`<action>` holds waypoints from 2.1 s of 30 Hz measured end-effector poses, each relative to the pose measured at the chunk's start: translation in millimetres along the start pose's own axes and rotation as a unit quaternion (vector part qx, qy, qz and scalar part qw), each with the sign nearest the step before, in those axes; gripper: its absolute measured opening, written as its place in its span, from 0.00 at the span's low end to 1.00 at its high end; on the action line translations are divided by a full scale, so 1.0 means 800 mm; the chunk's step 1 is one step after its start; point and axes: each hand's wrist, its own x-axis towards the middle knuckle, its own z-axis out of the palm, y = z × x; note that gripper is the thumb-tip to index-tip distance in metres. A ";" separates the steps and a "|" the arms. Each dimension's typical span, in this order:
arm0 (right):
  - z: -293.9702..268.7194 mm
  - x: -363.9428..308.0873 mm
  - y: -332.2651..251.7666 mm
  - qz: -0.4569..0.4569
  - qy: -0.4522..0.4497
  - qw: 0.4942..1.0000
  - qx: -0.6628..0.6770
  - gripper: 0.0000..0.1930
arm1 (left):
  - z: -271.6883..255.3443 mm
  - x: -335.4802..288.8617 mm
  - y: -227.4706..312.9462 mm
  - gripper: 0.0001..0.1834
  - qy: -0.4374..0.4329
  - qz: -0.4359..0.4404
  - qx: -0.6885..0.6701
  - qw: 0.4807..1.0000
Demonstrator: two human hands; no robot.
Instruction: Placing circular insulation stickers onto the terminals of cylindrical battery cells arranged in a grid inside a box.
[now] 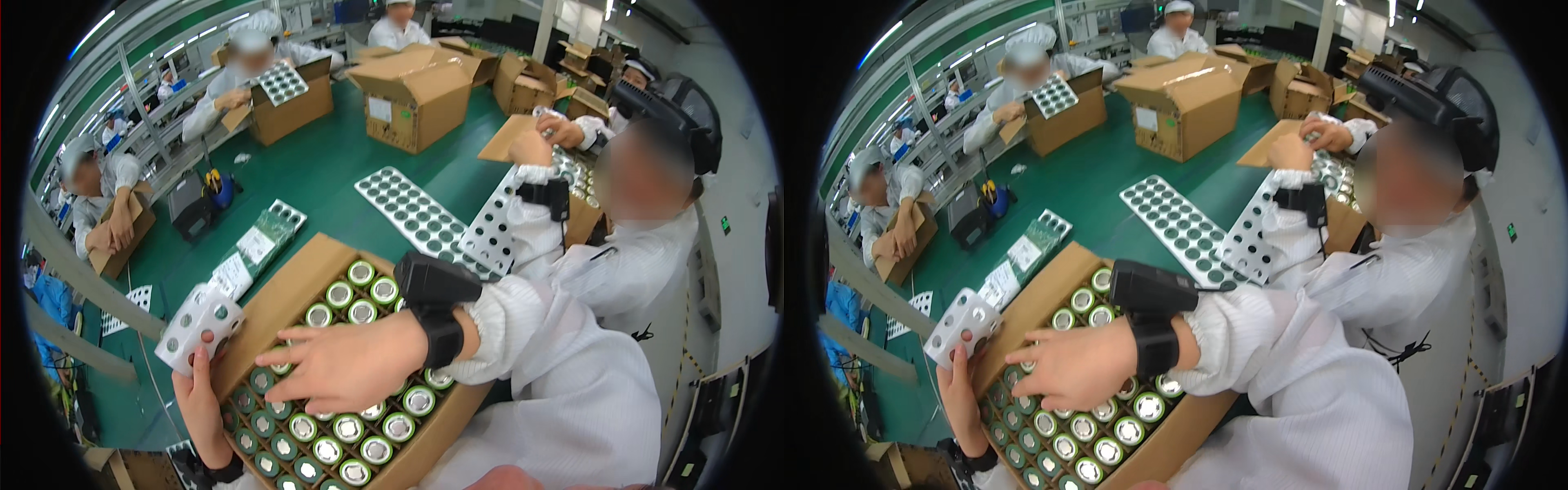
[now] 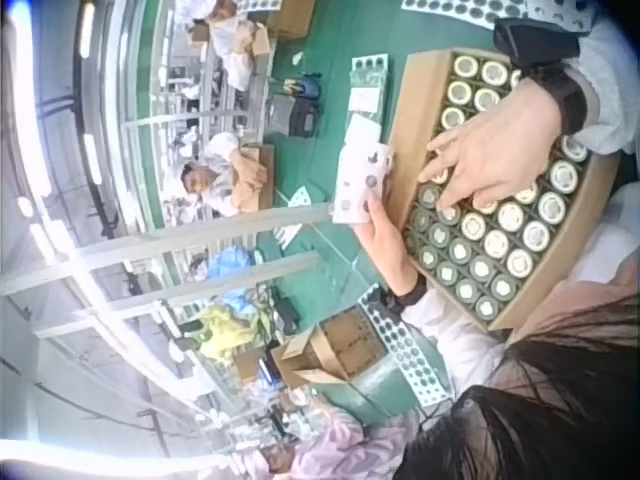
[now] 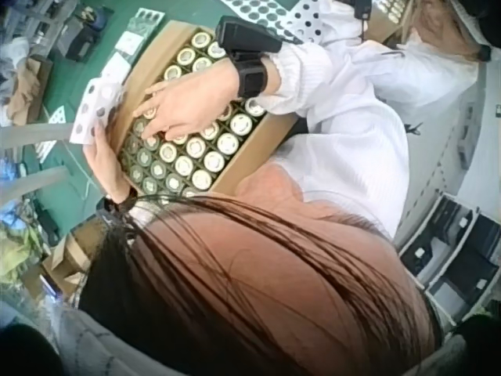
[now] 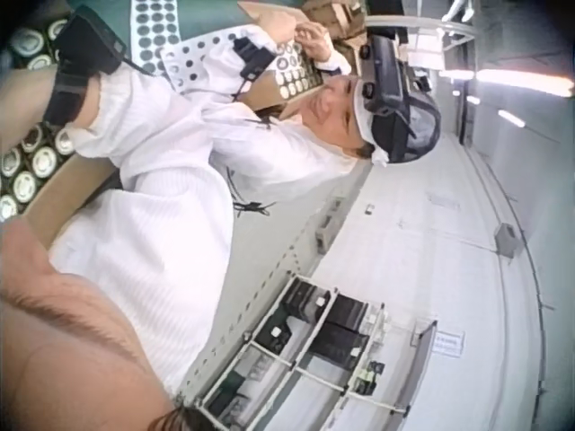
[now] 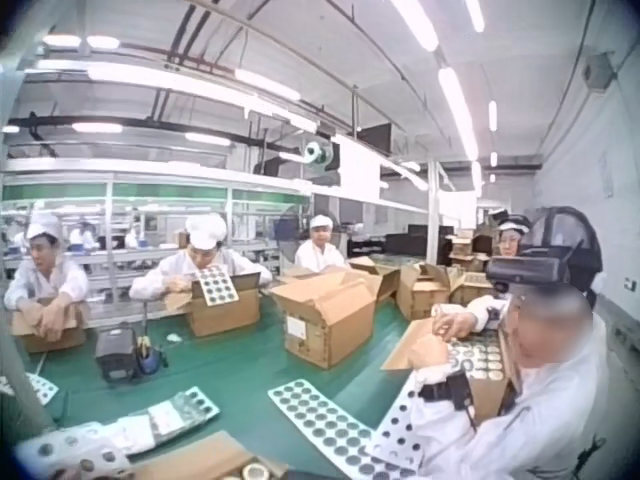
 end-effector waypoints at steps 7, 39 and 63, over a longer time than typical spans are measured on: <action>0.007 0.003 0.001 -0.020 0.021 0.999 -0.015 0.19 | 0.004 0.000 0.006 0.15 0.010 0.010 0.003 1.000; -0.014 0.032 -0.032 0.063 -0.078 0.995 -0.027 0.20 | 0.008 0.008 0.008 0.15 -0.054 0.045 0.113 0.991; -0.010 0.033 -0.036 0.080 0.081 0.993 -0.001 0.11 | 0.019 0.026 -0.030 0.15 0.017 0.061 0.268 0.961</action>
